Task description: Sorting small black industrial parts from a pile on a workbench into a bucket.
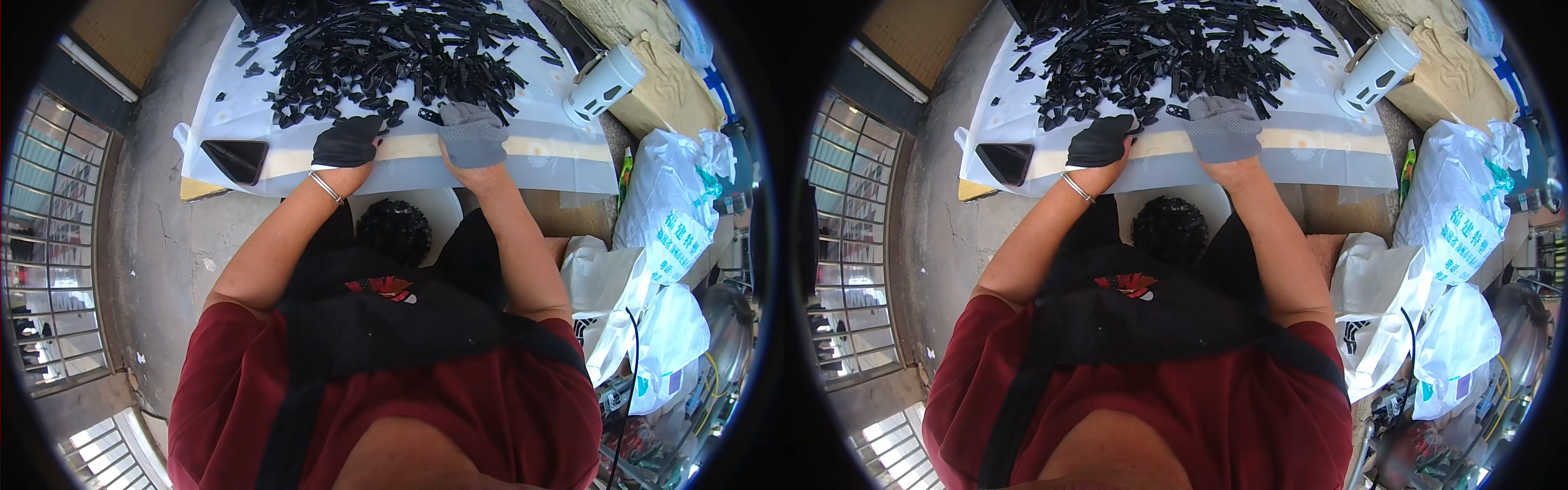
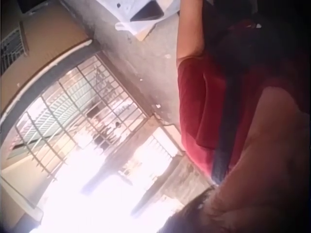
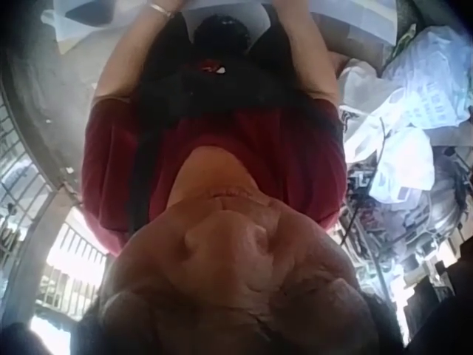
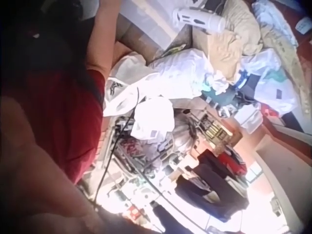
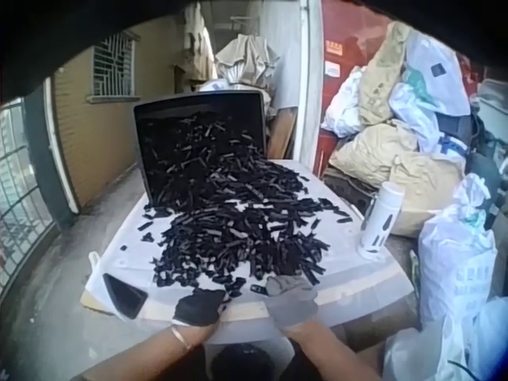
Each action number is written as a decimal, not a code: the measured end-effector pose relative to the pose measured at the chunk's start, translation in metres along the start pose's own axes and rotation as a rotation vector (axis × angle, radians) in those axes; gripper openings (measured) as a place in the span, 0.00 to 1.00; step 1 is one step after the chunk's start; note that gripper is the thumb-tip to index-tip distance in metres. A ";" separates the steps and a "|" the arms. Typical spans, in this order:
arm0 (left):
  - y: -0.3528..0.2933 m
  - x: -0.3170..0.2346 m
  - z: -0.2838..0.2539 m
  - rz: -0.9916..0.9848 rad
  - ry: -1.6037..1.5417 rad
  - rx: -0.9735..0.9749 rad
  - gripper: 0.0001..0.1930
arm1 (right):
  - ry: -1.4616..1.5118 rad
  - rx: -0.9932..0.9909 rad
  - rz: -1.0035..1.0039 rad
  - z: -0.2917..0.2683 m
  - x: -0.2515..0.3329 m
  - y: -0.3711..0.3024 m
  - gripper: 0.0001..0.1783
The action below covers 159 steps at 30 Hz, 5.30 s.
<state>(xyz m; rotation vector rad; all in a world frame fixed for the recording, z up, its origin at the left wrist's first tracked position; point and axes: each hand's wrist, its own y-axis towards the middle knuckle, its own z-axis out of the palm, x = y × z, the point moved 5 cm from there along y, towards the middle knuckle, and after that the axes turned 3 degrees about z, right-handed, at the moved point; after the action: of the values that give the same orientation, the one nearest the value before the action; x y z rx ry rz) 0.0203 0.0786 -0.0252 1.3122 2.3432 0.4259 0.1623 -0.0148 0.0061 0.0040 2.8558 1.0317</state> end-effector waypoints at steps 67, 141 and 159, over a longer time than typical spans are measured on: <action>0.000 -0.006 -0.020 -0.150 -0.181 0.235 0.17 | 0.552 0.190 0.347 -0.004 -0.003 -0.027 0.15; -0.011 -0.054 -0.039 0.203 -0.688 0.530 0.23 | 0.810 0.277 -0.024 -0.045 0.048 -0.041 0.15; -0.042 -0.030 -0.027 -0.186 -0.886 0.274 0.20 | 0.660 0.240 0.232 -0.062 0.053 -0.043 0.13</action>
<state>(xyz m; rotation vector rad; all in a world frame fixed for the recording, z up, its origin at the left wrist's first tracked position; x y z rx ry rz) -0.0100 0.0303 -0.0146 1.0594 1.7505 -0.4716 0.1046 -0.0856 0.0211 0.0171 3.6421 0.8315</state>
